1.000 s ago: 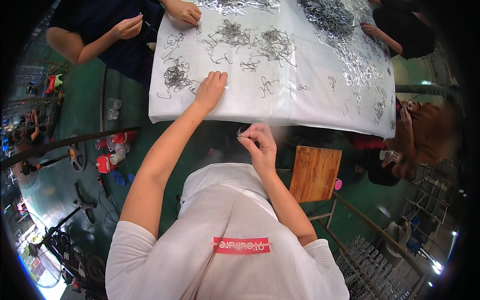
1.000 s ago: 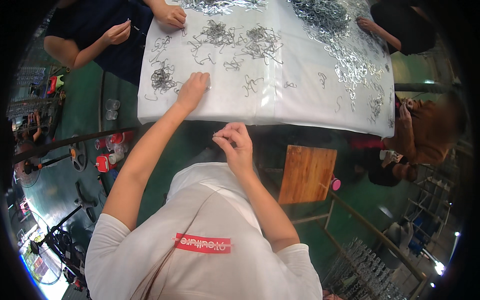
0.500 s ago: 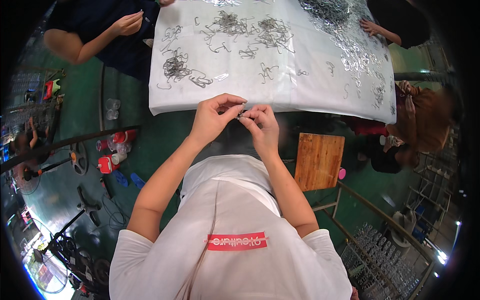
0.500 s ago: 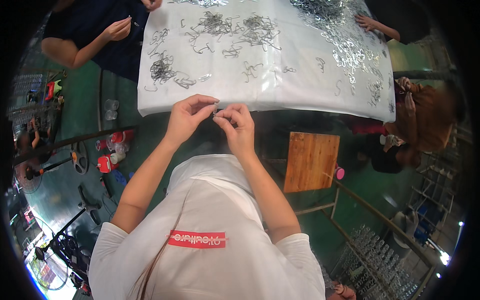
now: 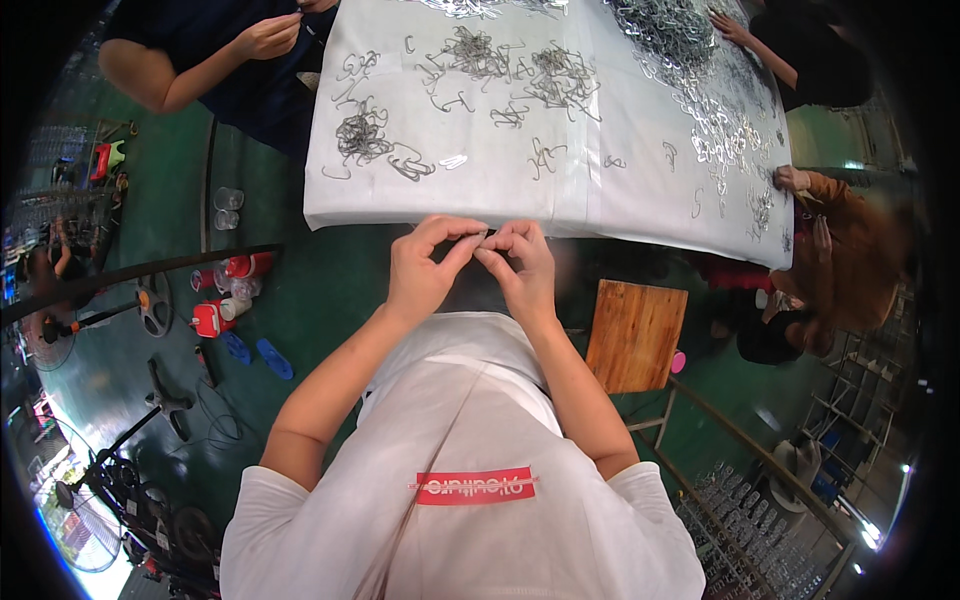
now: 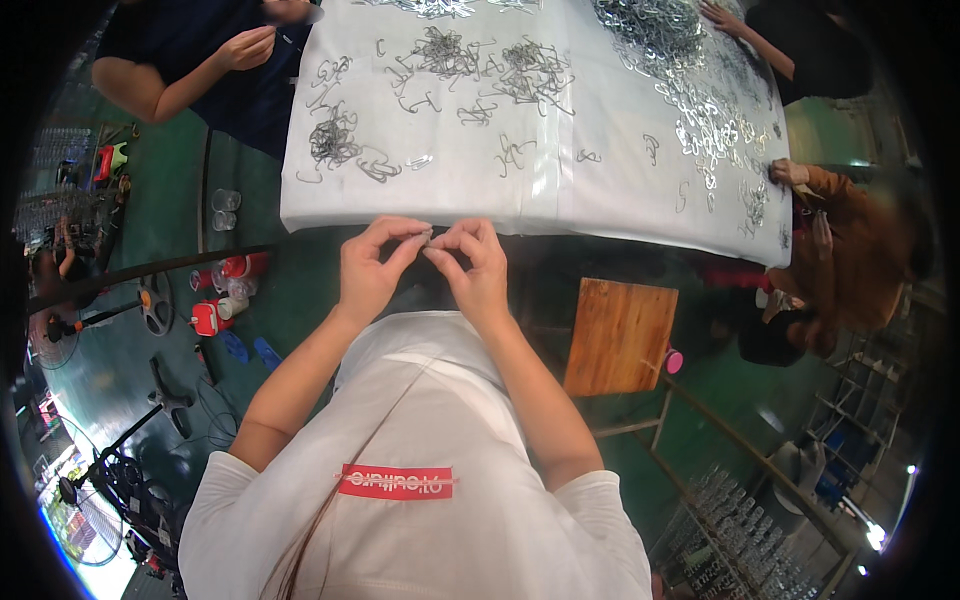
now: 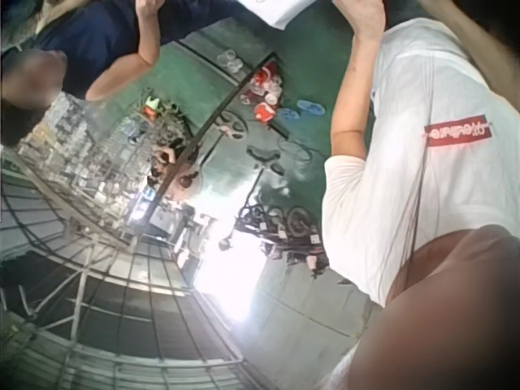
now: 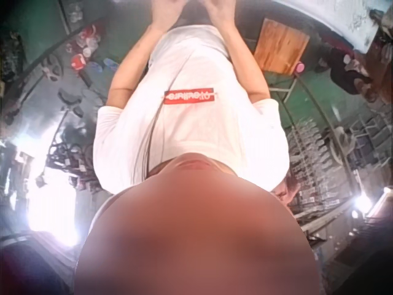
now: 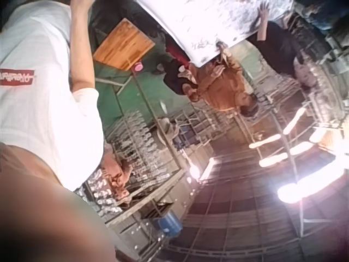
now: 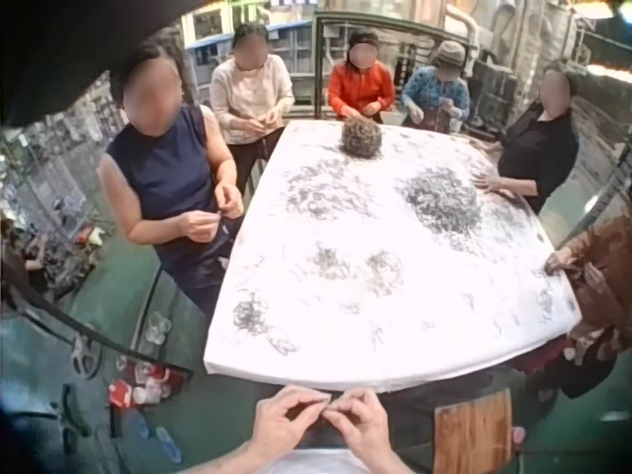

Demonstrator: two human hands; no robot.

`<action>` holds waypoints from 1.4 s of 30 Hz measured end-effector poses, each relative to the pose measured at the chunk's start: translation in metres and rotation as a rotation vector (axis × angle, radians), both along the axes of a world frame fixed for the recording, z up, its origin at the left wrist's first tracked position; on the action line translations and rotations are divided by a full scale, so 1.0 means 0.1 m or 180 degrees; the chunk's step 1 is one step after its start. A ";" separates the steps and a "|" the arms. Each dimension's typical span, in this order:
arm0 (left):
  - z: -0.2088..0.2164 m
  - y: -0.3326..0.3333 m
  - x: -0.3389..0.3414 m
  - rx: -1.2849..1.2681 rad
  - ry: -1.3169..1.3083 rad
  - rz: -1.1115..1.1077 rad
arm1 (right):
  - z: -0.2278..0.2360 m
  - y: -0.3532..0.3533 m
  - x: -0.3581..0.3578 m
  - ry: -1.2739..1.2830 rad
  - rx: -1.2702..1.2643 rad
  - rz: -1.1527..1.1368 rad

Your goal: The person repeatedly picks small metal hooks from a white sheet on a table, links them together by hand, and hangs the assembled chains on a nearby vertical rack. Other people at the table perform the same task simultaneously.

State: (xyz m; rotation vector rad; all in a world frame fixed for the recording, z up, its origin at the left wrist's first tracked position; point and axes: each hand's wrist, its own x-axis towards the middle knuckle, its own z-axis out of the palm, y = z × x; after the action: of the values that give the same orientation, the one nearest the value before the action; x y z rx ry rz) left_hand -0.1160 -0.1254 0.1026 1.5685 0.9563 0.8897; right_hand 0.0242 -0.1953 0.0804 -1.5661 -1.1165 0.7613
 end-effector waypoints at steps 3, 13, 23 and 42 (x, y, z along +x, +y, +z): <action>-0.05 -0.02 0.00 -0.0029 -0.0091 0.0075 | 0.00 0.07 0.23 -0.0114 0.0060 0.0329; -0.07 -0.07 0.11 -0.0118 -0.0121 0.0390 | -0.64 1.82 1.42 -0.2636 -0.0446 0.0658; -0.01 -0.17 0.07 0.0019 -0.0098 0.0555 | -0.74 1.89 1.50 -0.2482 -0.0727 0.0885; -0.33 -0.23 -0.10 -0.0069 -0.0249 0.0163 | -0.35 0.84 0.89 0.1221 -0.0799 -0.0220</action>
State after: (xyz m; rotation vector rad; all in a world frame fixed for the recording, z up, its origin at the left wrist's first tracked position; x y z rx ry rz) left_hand -0.1255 -0.1480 0.0691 1.4858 0.9510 0.9663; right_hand 0.1129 -0.1111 0.0454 -1.5678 -0.7029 1.1332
